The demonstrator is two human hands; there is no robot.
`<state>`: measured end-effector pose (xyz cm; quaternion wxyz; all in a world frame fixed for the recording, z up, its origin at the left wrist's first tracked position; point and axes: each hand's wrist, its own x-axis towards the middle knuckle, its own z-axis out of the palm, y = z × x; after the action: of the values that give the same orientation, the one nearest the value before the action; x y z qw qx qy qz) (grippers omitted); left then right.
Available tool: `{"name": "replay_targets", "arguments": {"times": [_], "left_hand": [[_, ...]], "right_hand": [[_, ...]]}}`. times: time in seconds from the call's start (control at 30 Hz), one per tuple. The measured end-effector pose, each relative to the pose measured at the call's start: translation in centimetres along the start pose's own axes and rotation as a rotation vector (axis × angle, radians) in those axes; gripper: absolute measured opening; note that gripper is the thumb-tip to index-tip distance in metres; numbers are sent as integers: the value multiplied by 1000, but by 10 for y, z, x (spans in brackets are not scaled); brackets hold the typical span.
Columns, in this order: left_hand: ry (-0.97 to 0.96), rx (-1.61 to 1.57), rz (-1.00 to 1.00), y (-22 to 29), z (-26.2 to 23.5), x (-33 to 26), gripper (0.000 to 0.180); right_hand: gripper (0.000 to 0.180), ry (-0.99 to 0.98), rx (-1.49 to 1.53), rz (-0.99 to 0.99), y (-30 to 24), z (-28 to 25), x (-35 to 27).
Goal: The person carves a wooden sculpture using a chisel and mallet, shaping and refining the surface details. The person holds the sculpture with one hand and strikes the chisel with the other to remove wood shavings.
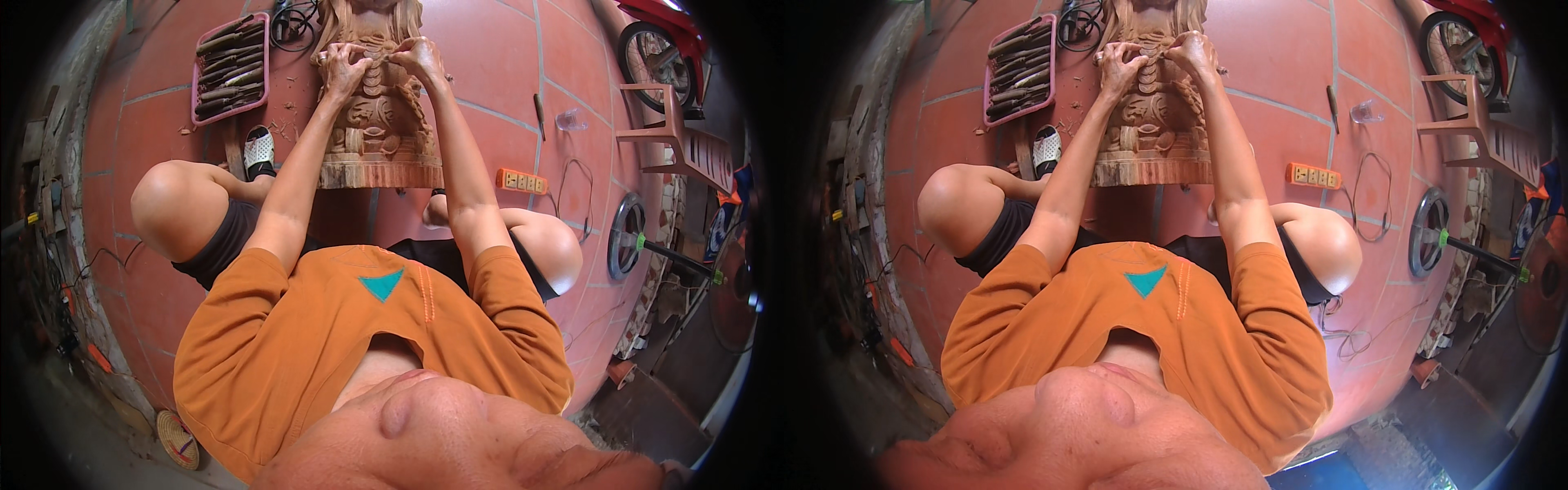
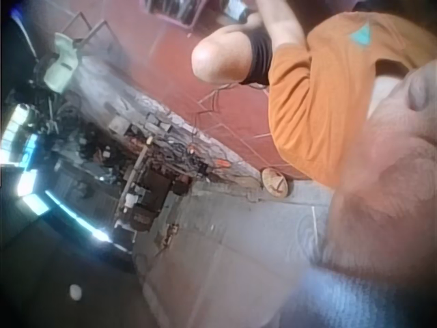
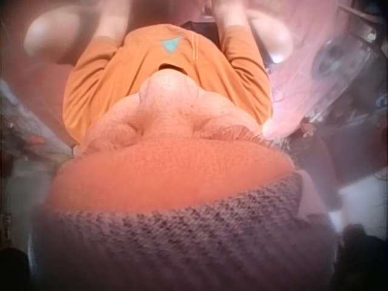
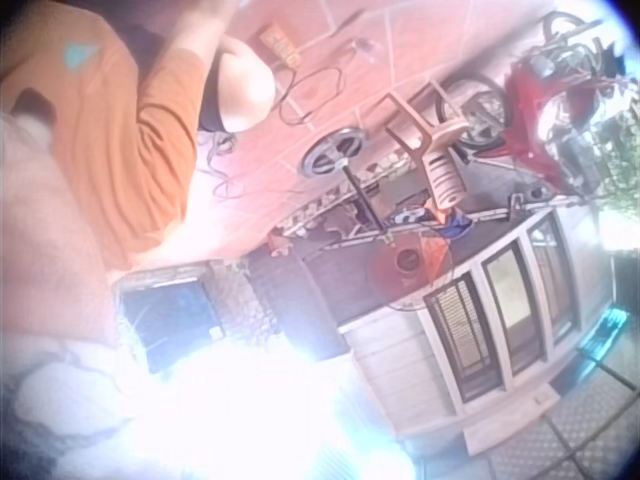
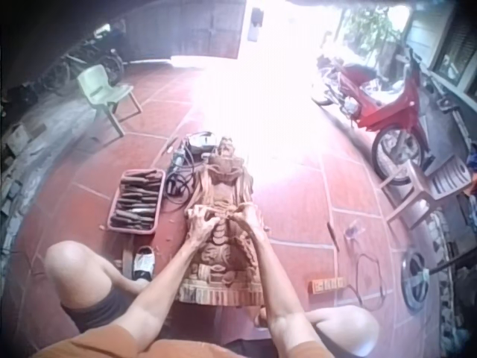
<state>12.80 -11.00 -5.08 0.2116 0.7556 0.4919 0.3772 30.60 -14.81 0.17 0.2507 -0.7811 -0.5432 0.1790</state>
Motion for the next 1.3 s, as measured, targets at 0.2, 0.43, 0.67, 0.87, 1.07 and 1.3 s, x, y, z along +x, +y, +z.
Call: {"name": "replay_targets", "arguments": {"times": [0.2, 0.43, 0.67, 0.87, 1.07, 1.3], "left_hand": [[9, 4, 12, -3, 3, 1, 33], [23, -13, 26, -4, 1, 1, 32], [24, 38, 11, -1, 3, 0, 32], [34, -13, 10, -3, -1, 0, 33], [14, 0, -19, 6, 0, -2, 32], [32, 11, 6, 3, 1, -2, 32]], "right_hand": [[21, 101, -28, -25, -8, 12, -2], [22, -45, -102, -13, -29, -2, -29], [23, -283, 52, 17, 0, -1, -30], [22, -193, 65, 60, -4, 1, -26], [24, -85, 42, 65, 2, 0, -15], [24, 98, 85, 18, -4, 11, -4]]}}
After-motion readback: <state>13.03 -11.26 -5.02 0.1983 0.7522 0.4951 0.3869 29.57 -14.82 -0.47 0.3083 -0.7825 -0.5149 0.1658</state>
